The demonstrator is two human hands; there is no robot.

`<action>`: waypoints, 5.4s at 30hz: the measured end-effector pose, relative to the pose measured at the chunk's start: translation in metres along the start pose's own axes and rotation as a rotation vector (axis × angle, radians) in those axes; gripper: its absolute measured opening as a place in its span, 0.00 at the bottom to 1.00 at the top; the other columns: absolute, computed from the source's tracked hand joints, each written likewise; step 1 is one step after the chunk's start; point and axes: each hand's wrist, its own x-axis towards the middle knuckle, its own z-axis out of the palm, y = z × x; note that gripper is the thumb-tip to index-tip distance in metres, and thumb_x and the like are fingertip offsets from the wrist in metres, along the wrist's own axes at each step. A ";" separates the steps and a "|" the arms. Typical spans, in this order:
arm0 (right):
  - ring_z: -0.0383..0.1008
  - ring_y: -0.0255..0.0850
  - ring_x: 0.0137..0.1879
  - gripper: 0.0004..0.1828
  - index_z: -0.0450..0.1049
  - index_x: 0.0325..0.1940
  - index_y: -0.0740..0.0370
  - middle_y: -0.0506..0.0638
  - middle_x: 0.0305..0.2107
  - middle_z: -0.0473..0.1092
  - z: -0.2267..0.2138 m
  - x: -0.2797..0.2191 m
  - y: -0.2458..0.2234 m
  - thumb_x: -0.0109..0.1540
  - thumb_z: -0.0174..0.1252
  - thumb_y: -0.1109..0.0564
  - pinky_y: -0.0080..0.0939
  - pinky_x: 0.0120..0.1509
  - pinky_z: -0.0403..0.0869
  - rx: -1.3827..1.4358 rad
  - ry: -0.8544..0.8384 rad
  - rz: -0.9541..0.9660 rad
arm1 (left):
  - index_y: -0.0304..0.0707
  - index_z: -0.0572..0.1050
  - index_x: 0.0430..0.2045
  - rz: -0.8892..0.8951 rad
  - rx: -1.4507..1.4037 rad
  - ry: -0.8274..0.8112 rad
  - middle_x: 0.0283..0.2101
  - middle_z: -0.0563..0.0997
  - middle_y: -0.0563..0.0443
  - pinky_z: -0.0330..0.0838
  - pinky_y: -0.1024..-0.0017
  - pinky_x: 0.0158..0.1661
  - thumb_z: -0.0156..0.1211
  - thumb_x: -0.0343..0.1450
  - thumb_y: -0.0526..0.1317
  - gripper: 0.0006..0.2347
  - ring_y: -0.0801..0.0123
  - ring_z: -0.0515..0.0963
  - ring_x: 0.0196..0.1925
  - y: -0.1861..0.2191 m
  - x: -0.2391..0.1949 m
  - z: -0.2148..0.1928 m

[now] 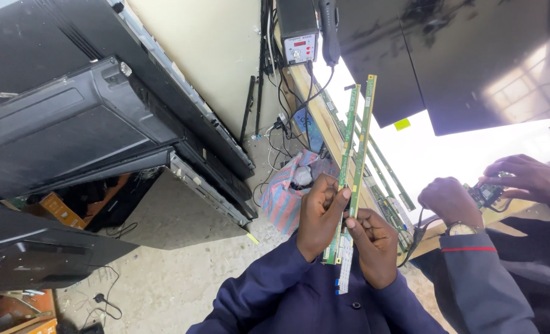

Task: The person holds and manipulates several long, green circuit boards with both hands. They rotate the boards to view different sides and align them together in a stack while standing in a workshop environment.

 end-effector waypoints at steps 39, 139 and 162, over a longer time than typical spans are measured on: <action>0.68 0.31 0.20 0.07 0.78 0.33 0.70 0.53 0.12 0.71 0.017 0.006 -0.005 0.61 0.58 0.62 0.30 0.24 0.69 0.039 -0.133 -0.180 | 0.33 0.66 0.43 -0.162 -0.601 0.046 0.12 0.60 0.53 0.71 0.79 0.17 0.46 0.74 0.37 0.08 0.74 0.66 0.12 -0.036 0.000 -0.019; 0.71 0.39 0.08 0.05 0.67 0.40 0.76 0.59 0.19 0.68 -0.026 0.006 -0.014 0.61 0.52 0.69 0.27 0.10 0.69 0.221 -0.182 -0.066 | 0.25 0.77 0.34 -0.015 -0.355 0.077 0.13 0.74 0.49 0.70 0.84 0.17 0.56 0.73 0.35 0.08 0.80 0.71 0.09 0.000 0.007 -0.005; 0.61 0.34 0.08 0.07 0.66 0.37 0.64 0.47 0.14 0.61 -0.021 0.010 -0.036 0.62 0.55 0.57 0.29 0.14 0.67 0.023 -0.239 0.046 | 0.45 0.74 0.39 -0.010 -0.192 0.012 0.16 0.68 0.54 0.68 0.68 0.17 0.57 0.73 0.47 0.09 0.69 0.66 0.12 -0.001 0.002 -0.005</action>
